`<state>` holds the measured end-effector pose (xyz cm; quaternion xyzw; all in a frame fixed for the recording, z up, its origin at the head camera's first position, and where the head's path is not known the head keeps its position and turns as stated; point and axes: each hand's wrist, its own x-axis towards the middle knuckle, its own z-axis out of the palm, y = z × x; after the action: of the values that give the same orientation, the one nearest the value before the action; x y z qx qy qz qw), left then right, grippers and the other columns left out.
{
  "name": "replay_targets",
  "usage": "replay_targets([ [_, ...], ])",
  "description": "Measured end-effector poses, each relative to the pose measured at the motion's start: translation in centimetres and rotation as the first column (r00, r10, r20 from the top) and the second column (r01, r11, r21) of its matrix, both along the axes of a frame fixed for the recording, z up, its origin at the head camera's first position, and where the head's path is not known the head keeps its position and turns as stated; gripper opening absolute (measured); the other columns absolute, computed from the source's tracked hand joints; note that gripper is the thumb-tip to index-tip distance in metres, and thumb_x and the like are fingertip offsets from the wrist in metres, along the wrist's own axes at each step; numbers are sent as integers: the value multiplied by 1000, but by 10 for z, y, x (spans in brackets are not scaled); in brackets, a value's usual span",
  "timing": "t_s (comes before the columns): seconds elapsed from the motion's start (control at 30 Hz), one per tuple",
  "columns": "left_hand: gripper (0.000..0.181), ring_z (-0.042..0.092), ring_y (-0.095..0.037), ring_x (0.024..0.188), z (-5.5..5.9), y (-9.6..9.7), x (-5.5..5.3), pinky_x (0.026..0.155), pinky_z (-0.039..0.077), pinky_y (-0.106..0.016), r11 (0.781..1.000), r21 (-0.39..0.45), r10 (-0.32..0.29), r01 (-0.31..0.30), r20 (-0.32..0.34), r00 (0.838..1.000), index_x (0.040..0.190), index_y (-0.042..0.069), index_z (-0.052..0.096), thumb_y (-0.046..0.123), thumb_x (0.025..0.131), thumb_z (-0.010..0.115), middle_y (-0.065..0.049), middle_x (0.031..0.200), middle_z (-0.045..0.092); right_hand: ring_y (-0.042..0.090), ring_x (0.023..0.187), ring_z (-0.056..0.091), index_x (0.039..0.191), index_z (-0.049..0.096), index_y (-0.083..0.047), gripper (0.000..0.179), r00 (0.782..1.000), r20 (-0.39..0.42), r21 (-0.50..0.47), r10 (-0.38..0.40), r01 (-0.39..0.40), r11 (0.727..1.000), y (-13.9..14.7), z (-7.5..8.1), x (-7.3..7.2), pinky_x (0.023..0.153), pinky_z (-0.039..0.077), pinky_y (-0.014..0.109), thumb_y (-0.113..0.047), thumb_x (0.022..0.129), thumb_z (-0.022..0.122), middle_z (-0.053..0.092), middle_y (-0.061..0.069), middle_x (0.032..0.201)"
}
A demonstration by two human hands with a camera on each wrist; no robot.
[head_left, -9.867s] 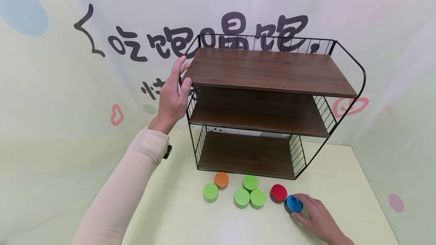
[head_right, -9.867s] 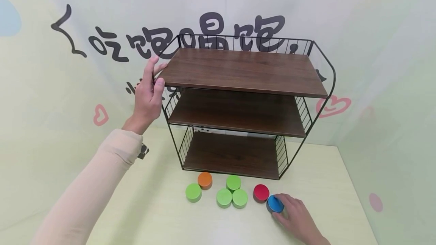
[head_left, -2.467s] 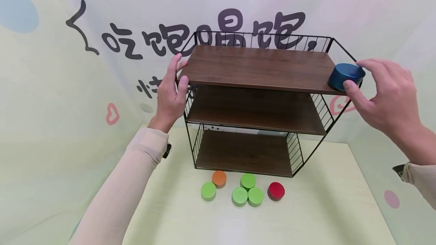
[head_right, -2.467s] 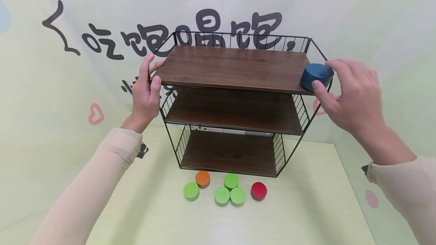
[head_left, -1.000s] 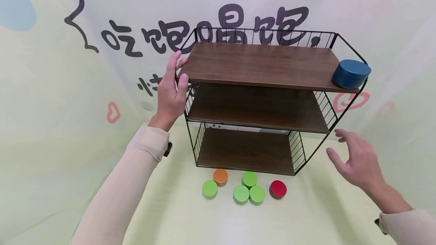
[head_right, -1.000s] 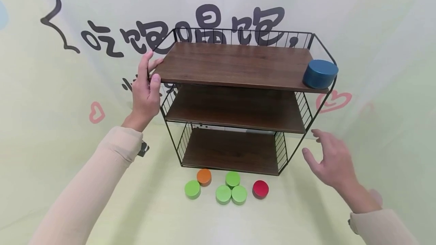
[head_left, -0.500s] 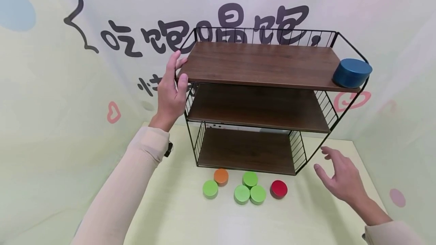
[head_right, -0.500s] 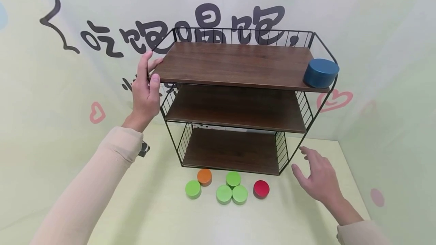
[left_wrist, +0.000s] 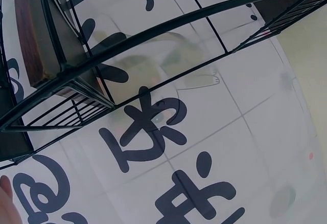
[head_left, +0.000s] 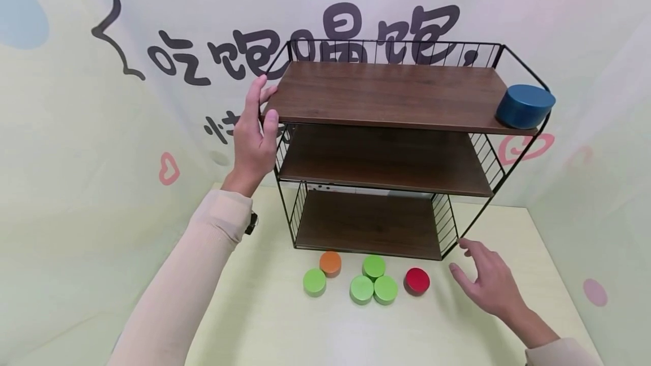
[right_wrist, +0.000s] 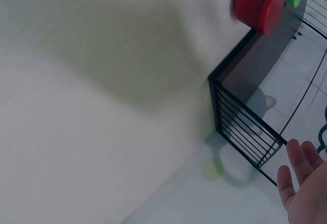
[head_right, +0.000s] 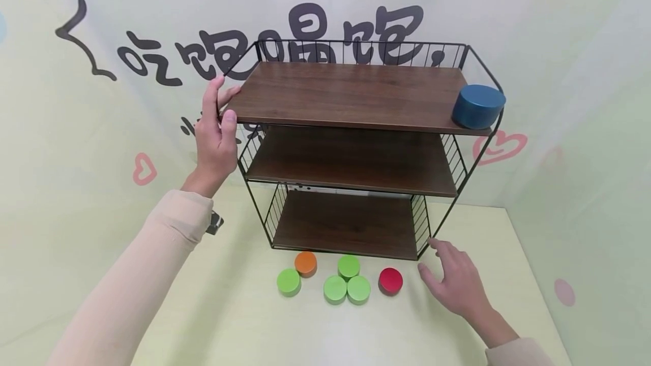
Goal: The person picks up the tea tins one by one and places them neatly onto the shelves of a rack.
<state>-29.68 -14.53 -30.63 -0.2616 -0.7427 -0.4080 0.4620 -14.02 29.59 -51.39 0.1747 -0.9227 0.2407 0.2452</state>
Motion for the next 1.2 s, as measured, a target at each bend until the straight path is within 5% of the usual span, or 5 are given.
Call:
replay_targets([
  [0.43, 55, 56, -16, 127, 0, 1, 0, 79, 40, -38, 1000, 2, -1, 1, 3, 1000, 146, 6, 44, 31, 97, 40, -8, 133, 64, 24, 85, 65, 122, 60, -2, 53, 998, 48, 9, 34, -34, 999, -20, -36, 5, 72, 47, 48, -19, 74, 77, 68, 10, 106],
  [0.73, 55, 56, -16, 127, 0, 0, 1, 78, 40, -39, 1000, 1, 10, -10, 12, 1000, 146, 7, 44, 31, 97, 39, -8, 133, 63, 35, 108, 64, 125, 61, -3, 62, 991, 84, 29, 101, -103, 994, -31, -57, 9, 84, 48, 52, -25, 72, 83, 66, 14, 122],
  [1.2, 55, 56, -15, 126, -1, 0, 0, 74, 39, -39, 1000, -2, 15, -15, 4, 1000, 146, 7, 44, 32, 97, 39, -7, 133, 63, 26, 101, 67, 123, 63, -5, 61, 986, 118, 61, 121, -129, 990, -42, -75, 11, 79, 52, 47, -27, 71, 86, 66, 9, 119],
])
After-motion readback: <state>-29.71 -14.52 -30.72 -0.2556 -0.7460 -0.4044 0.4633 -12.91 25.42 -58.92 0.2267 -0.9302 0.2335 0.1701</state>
